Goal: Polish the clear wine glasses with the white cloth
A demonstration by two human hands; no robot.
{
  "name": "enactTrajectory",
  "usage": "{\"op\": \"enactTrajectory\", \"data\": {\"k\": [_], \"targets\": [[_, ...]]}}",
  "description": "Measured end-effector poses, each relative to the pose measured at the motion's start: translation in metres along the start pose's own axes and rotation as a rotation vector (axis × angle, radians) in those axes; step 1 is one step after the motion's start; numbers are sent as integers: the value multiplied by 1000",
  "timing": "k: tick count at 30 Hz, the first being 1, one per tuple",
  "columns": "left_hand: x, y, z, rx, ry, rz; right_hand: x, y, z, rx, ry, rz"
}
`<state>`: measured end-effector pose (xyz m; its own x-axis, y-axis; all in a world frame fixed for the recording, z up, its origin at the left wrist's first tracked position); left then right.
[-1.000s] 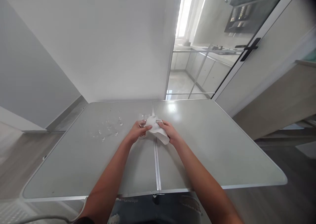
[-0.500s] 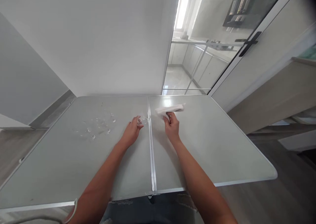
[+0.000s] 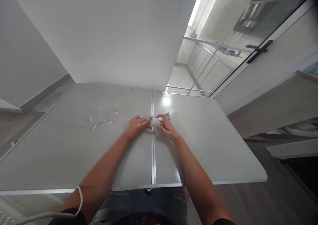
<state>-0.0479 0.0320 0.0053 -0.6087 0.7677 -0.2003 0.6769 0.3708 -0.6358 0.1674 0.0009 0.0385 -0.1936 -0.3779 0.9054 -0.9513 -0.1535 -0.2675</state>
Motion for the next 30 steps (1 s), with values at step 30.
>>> {"op": "enactTrajectory", "data": {"k": [30], "targets": [[4,9,7,-47,-361,258,3,13,-2,-477,92,-91]]}}
Point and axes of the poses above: each hand's wrist, its own z-axis away from the middle knuckle, its own y-axis out of the palm, x = y × z, the point moved 2 cm from there along -z, towards the middle knuckle, and after that the axes turned 12 degrees about -x, right-handed, at the moved point
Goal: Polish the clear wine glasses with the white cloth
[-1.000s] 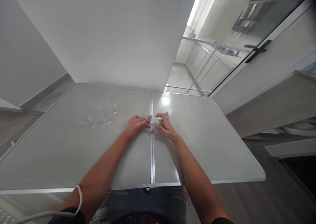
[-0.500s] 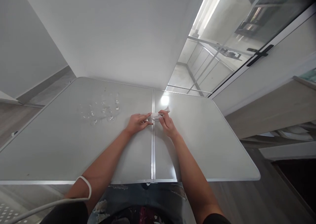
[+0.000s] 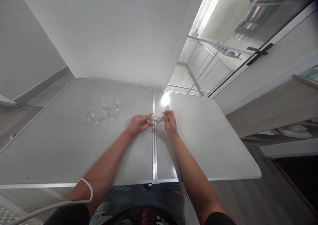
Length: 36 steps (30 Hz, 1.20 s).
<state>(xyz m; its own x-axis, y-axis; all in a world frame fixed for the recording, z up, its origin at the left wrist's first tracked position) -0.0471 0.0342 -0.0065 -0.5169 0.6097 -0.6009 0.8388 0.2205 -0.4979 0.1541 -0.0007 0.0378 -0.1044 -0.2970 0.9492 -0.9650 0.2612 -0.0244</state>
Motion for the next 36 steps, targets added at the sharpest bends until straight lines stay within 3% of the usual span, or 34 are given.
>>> {"op": "enactTrajectory", "data": {"k": [4,7,13,19,27,31,36], "targets": [[1,1,0,7,26,-6,-1,5,0,175,67,18],[0,1,0,22,6,12,-2,3,-2,208,120,-51],[-5,-4,-3,6,-65,91,-1,-3,-6,46,-16,-21],[-3,-4,-5,-28,-112,126,-2,1,-5,-79,163,-149],[-4,-4,-5,12,-133,162,-1,5,-2,179,107,-56],[-4,-4,-5,6,-141,212,2,0,-3,114,50,-58],[-2,-4,-5,-29,-174,248,6,-7,-6,-66,55,-113]]}}
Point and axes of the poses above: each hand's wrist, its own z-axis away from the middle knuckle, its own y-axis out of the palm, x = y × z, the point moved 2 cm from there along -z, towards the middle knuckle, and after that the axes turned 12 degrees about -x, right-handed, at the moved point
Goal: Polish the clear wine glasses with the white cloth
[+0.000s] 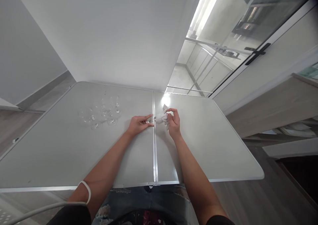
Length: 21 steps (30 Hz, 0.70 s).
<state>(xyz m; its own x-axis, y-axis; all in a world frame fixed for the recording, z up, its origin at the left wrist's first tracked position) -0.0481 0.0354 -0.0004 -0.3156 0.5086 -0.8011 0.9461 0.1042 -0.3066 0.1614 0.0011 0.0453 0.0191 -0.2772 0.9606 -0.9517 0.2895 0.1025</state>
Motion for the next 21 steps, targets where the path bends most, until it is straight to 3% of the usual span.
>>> {"op": "enactTrajectory", "data": {"k": [3,7,13,21], "targets": [[1,-1,-1,-49,-9,11,0,1,1,-46,43,-1],[2,-1,-1,-52,18,-14,-3,6,2,138,68,28],[0,0,0,58,72,-38,-8,5,-1,304,6,47],[3,1,0,-8,64,-7,-4,1,-3,9,16,-75]]}}
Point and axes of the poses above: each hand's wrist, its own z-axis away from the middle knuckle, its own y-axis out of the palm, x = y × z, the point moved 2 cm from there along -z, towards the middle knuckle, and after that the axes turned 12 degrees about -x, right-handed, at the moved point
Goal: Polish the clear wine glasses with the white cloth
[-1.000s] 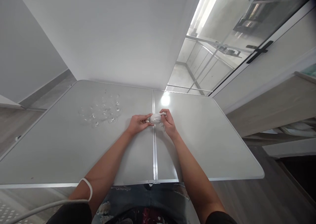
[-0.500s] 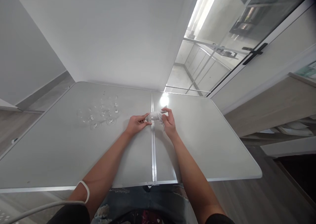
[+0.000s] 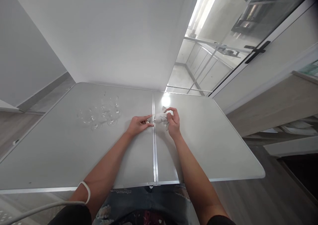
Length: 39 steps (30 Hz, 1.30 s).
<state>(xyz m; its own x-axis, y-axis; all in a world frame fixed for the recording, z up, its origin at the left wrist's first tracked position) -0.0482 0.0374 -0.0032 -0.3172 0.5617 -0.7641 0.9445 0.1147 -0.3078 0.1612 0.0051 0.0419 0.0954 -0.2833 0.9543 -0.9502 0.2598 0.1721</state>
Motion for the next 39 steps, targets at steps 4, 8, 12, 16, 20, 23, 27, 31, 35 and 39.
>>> {"op": "enactTrajectory", "data": {"k": [4,8,12,16,20,23,27,31,35,39], "targets": [[2,1,0,-31,-1,6,-1,4,2,93,3,27],[-1,0,-1,25,-20,-25,-2,3,1,184,50,36],[-4,-4,-5,-32,-134,69,-9,-10,-10,-196,119,-205],[-5,-1,-7,-35,-320,328,-26,-8,-12,-404,229,-382],[-8,7,-6,116,-434,540,-40,18,0,-223,356,-389],[-11,11,-5,220,-471,602,-39,31,12,-150,309,-375],[-15,10,-4,276,-464,553,-24,23,18,-198,-80,-73],[-15,9,0,244,-316,346,-1,18,17,197,-649,430],[-15,7,2,105,39,40,17,20,12,459,-873,674],[-16,7,3,103,227,-99,26,16,3,428,-583,511]]}}
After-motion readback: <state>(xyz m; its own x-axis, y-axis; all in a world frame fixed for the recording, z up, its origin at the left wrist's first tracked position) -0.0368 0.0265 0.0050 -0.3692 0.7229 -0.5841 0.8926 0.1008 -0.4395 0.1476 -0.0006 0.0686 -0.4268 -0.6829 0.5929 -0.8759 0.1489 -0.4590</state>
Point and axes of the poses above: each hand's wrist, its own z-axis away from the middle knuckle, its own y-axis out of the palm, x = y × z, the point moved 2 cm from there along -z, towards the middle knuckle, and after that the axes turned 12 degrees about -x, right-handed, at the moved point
